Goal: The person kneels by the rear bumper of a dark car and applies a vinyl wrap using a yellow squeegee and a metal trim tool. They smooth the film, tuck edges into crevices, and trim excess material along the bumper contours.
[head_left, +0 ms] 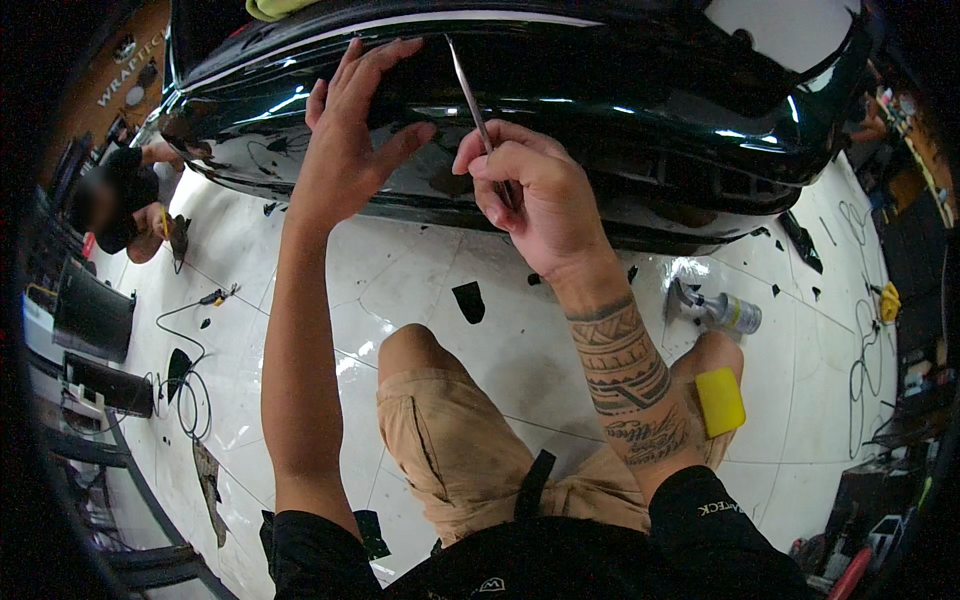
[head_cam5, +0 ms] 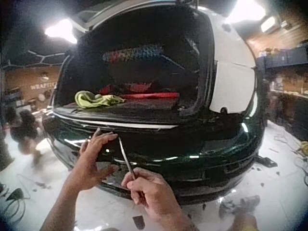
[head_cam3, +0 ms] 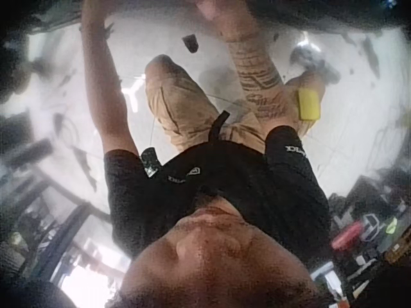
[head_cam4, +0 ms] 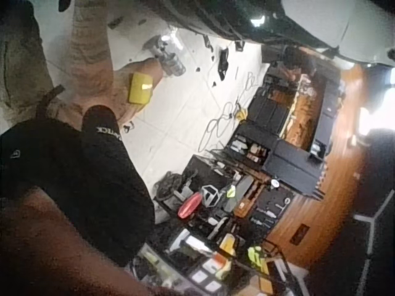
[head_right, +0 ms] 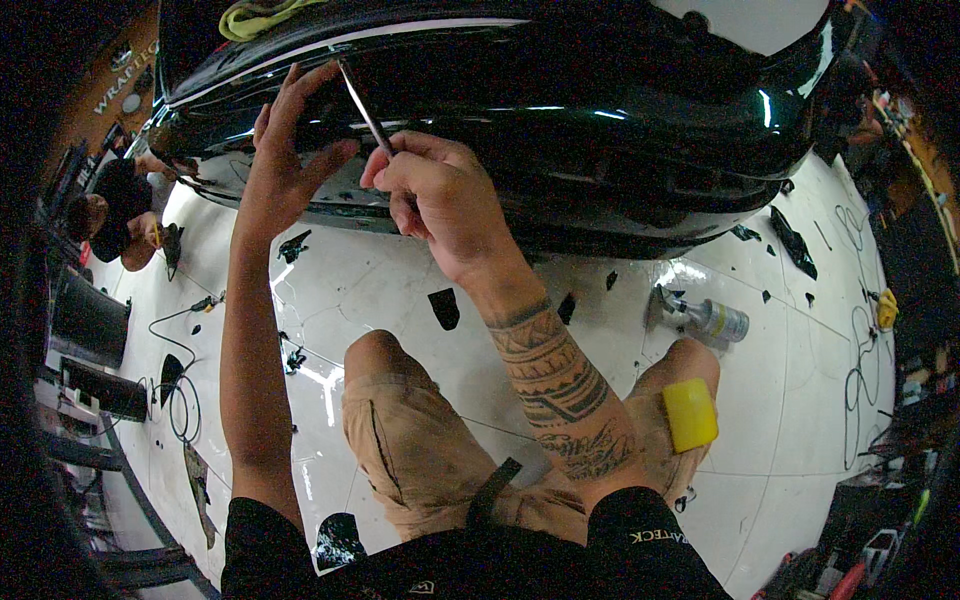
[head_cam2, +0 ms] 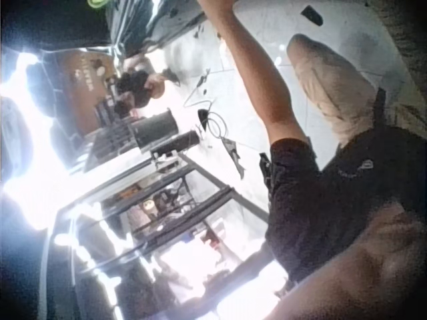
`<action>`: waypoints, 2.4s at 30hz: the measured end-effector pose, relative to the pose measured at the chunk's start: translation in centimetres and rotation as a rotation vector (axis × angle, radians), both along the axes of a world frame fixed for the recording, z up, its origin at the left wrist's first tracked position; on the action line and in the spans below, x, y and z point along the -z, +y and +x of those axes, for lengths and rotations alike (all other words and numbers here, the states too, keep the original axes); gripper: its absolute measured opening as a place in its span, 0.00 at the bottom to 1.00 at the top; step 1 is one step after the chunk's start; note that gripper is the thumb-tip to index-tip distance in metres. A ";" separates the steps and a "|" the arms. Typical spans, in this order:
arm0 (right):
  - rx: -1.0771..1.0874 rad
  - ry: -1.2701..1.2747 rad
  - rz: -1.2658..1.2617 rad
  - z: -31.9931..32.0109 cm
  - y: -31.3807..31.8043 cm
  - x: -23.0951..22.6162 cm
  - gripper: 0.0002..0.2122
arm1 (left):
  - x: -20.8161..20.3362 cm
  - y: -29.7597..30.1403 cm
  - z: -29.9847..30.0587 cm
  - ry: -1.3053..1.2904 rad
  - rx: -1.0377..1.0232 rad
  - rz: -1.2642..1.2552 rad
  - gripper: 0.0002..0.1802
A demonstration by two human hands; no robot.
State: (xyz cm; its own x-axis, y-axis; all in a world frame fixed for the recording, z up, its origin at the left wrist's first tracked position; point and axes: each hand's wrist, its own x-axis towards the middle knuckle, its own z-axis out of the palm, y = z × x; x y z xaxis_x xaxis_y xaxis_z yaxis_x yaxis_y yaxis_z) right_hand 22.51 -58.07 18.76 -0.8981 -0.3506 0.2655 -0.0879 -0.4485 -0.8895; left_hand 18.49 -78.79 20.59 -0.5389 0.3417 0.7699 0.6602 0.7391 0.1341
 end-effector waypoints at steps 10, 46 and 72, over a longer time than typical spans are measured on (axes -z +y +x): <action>-0.013 0.012 0.078 0.2 0.5 -0.2 0.07 | 0.2 0.4 0.0 -0.030 -0.035 0.059 0.39; 0.862 0.824 0.648 0.9 2.7 4.5 0.05 | 3.1 1.2 -0.2 0.285 -0.251 0.084 0.39; 0.995 1.025 0.690 0.8 1.0 4.6 0.07 | 2.8 1.6 0.5 0.210 -0.261 0.079 0.40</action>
State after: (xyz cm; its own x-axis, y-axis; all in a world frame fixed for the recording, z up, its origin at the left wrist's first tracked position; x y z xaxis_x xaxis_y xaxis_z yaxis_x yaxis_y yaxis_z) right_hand 23.27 -57.04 14.18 -0.3806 -0.0608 0.9227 -0.7527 0.6000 -0.2709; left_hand 18.95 -77.19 17.79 -0.4276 0.1479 0.8918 0.4693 0.8795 0.0791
